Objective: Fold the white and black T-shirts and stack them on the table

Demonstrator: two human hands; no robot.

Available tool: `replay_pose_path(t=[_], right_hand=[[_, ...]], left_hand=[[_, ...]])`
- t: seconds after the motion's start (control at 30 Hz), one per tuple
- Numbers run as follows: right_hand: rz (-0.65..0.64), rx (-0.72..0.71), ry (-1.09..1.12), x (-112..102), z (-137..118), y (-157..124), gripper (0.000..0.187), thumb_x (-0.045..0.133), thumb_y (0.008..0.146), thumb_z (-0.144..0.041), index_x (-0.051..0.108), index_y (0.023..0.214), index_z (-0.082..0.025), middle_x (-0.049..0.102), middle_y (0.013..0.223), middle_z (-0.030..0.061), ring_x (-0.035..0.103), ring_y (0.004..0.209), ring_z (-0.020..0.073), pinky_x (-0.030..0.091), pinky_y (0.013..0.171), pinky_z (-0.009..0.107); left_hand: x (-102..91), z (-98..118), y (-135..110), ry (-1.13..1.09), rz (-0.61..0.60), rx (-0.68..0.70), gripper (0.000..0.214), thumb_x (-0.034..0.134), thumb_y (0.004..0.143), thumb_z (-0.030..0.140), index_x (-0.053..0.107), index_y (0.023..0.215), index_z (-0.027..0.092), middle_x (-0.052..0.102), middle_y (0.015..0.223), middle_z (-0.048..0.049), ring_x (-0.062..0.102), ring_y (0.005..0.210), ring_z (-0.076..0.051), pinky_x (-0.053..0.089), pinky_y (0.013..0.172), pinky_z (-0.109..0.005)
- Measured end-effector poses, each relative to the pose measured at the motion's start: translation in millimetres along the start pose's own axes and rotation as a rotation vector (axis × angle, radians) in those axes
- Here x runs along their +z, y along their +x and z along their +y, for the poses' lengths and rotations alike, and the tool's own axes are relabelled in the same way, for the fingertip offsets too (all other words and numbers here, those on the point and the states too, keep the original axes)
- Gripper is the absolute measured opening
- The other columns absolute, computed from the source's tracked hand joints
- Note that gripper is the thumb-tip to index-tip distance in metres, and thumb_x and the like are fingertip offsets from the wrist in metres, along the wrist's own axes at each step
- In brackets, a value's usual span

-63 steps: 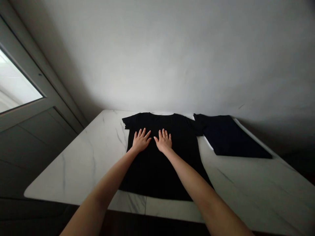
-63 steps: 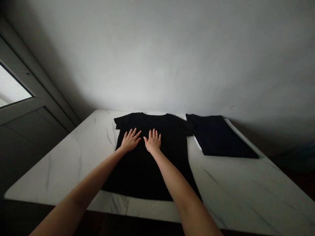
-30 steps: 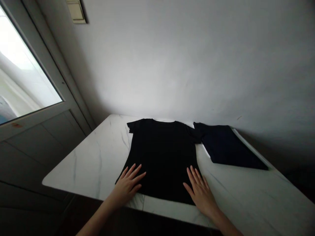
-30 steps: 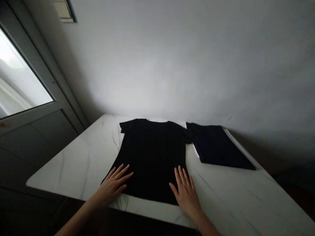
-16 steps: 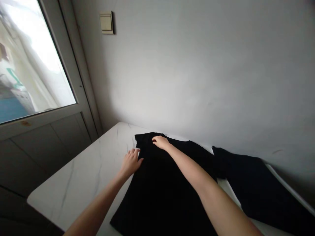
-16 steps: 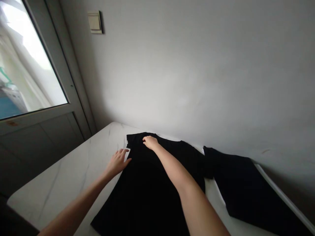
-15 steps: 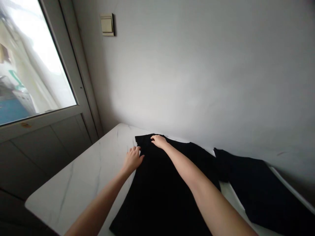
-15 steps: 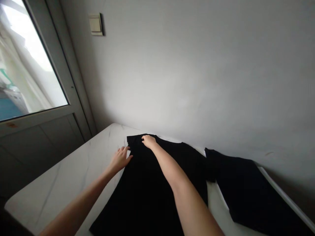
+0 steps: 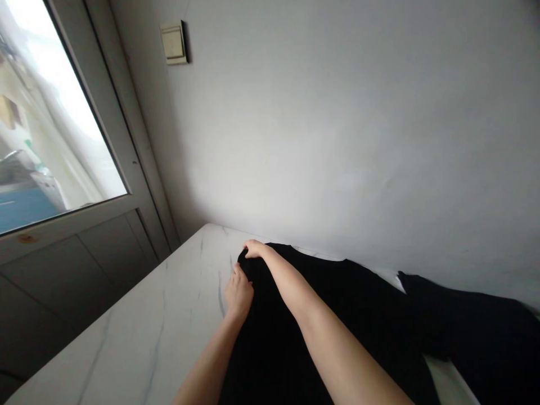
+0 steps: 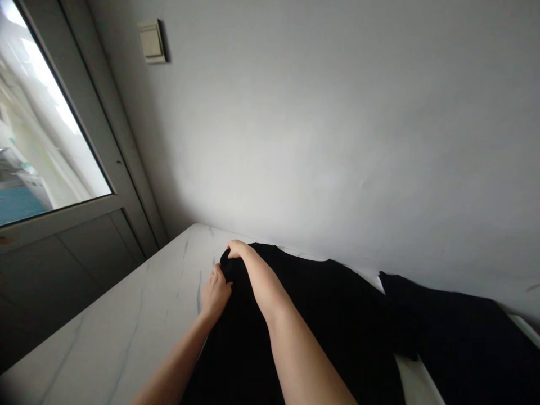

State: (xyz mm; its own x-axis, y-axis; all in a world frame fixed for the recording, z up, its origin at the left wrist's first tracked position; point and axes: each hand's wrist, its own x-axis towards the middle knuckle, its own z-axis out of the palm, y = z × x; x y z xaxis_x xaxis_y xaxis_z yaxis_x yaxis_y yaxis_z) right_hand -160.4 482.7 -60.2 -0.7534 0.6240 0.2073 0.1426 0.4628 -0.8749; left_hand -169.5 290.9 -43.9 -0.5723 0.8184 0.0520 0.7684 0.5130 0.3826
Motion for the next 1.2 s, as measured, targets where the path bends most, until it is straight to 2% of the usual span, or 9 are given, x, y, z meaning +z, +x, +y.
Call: replay_pose_path(t=[0.07,0.17,0.3,0.4,0.5,0.63,0.8,0.97,1.2], right_hand=[[-0.039,0.023,-0.050,-10.6,-7.4,-1.2,0.017,0.061,0.055,-0.007,0.060,0.049,-0.024,0.059,0.055,-0.0030,0.060,0.070,0.0196,0.048,0.076,0.033],[-0.002,0.020,-0.028,-31.7,-13.9,-13.6,0.016,0.056,0.054,-0.007,0.061,0.058,-0.022,0.064,0.065,-0.0030,0.060,0.070,0.0174,0.048,0.073,0.030],[0.064,0.018,0.097,-58.7,-10.5,-48.3,0.012,0.049,0.059,-0.012,0.055,0.065,-0.021,0.068,0.074,-0.0013,0.061,0.072,0.0166,0.048,0.068,0.028],[0.130,0.007,0.178,-74.7,-4.7,-77.0,0.009,0.047,0.060,-0.016,0.050,0.066,-0.021,0.068,0.076,-0.0006,0.062,0.077,0.0173,0.048,0.072,0.029],[0.227,0.027,0.244,-86.2,2.0,-100.2,0.010,0.044,0.057,-0.020,0.049,0.066,-0.022,0.068,0.076,0.0004,0.062,0.080,0.0182,0.047,0.073,0.030],[0.383,0.080,0.295,-94.8,13.1,-121.7,0.012,0.041,0.053,-0.024,0.049,0.062,-0.022,0.066,0.074,0.0015,0.060,0.077,0.0187,0.046,0.069,0.030],[0.538,0.088,0.220,-100.4,25.0,-141.3,0.014,0.038,0.053,-0.027,0.049,0.060,-0.023,0.062,0.069,0.0015,0.056,0.073,0.0190,0.044,0.068,0.030],[0.631,0.076,0.132,-104.3,29.7,-156.3,0.013,0.038,0.052,-0.026,0.051,0.056,-0.023,0.058,0.064,0.0007,0.053,0.073,0.0194,0.041,0.077,0.032],[0.703,0.087,0.072,-106.8,33.6,-165.1,0.012,0.037,0.053,-0.025,0.049,0.053,-0.024,0.057,0.061,0.0001,0.053,0.070,0.0194,0.040,0.077,0.032]], left_hand=[[-3.7,1.0,-3.3,0.000,-0.014,-0.054,0.056,0.052,0.086,0.023,0.035,0.137,0.008,0.065,0.118,-0.0194,0.065,0.106,-0.028,0.047,0.081,-0.034],[-7.6,2.4,-11.7,0.053,-0.012,-0.107,0.046,0.052,0.087,0.031,0.047,0.128,0.010,0.068,0.111,-0.0171,0.064,0.105,-0.030,0.046,0.084,-0.038],[-8.7,4.1,-26.2,0.130,0.020,-0.043,0.026,0.053,0.087,0.035,0.062,0.102,0.016,0.067,0.110,-0.0126,0.059,0.108,-0.030,0.044,0.085,-0.037],[-10.1,7.0,-36.5,0.125,0.035,-0.006,0.017,0.051,0.086,0.026,0.062,0.096,0.016,0.065,0.108,-0.0116,0.059,0.106,-0.026,0.044,0.082,-0.033],[-11.6,11.8,-46.3,0.061,-0.030,0.047,0.020,0.047,0.084,0.009,0.058,0.099,0.017,0.066,0.101,-0.0087,0.062,0.095,-0.020,0.043,0.076,-0.029],[-10.4,21.2,-60.5,0.055,-0.050,0.163,0.031,0.040,0.085,0.002,0.054,0.106,0.019,0.064,0.105,-0.0069,0.064,0.089,-0.018,0.043,0.069,-0.028],[-4.2,32.6,-74.8,0.120,-0.075,0.279,0.036,0.036,0.088,0.001,0.053,0.113,0.021,0.060,0.109,-0.0076,0.065,0.089,-0.018,0.046,0.068,-0.028],[2.3,38.0,-82.6,0.115,-0.120,0.321,0.037,0.035,0.089,0.001,0.053,0.115,0.020,0.056,0.111,-0.0094,0.066,0.085,-0.019,0.049,0.069,-0.030],[6.5,43.5,-92.1,0.079,-0.152,0.365,0.036,0.035,0.090,0.001,0.056,0.114,0.019,0.056,0.113,-0.0094,0.066,0.083,-0.017,0.051,0.071,-0.029]])
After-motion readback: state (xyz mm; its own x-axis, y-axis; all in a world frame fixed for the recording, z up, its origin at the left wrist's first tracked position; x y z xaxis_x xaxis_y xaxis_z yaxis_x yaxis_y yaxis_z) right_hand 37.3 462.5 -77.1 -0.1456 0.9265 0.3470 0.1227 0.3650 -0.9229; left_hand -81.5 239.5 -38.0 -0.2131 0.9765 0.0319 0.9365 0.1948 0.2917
